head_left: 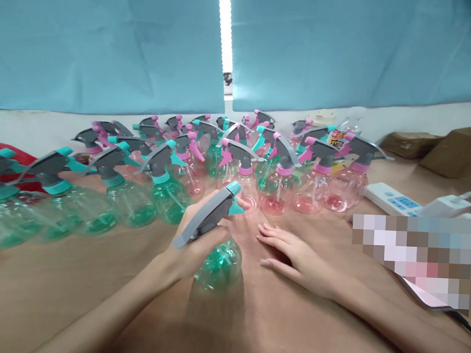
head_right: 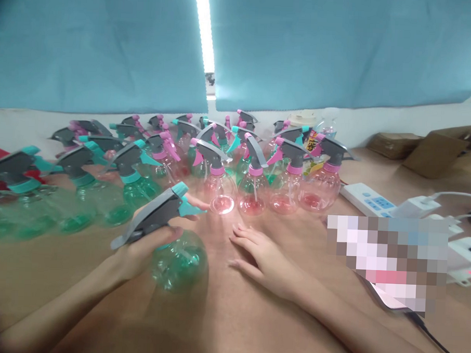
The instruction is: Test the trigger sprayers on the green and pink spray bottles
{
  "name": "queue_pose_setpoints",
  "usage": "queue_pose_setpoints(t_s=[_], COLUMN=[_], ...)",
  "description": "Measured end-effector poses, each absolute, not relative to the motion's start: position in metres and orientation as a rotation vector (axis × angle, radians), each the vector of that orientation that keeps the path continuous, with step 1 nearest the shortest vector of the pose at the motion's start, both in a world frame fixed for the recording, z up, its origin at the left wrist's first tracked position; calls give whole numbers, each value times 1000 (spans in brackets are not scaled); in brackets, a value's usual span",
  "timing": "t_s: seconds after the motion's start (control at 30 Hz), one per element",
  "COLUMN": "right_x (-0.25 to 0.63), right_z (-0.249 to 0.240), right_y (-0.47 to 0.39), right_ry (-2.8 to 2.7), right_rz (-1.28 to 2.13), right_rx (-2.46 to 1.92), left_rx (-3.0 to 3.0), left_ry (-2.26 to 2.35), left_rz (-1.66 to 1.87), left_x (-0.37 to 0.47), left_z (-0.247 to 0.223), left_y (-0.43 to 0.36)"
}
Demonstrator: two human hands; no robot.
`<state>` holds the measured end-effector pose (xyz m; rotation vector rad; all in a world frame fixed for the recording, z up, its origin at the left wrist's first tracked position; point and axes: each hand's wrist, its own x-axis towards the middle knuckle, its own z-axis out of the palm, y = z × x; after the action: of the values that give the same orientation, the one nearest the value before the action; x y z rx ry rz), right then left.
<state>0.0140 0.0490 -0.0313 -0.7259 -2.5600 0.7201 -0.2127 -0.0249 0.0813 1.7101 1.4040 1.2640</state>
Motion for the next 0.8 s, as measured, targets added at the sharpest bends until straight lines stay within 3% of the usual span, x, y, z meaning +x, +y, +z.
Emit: queue_pose_setpoints(t_s=[0.43,0.8], right_x=[6,-60], right_z=[-10,21], right_y=[32,1], right_ry=[-2525,-2333], right_rz=[642,555], right_rx=[-677,-588], left_rx=[1752,1722], left_ry=[1503,1552], left_rz=[1321,1301], left_x=[-210,-209], left_z=[73,74], left_y=[-26,-32])
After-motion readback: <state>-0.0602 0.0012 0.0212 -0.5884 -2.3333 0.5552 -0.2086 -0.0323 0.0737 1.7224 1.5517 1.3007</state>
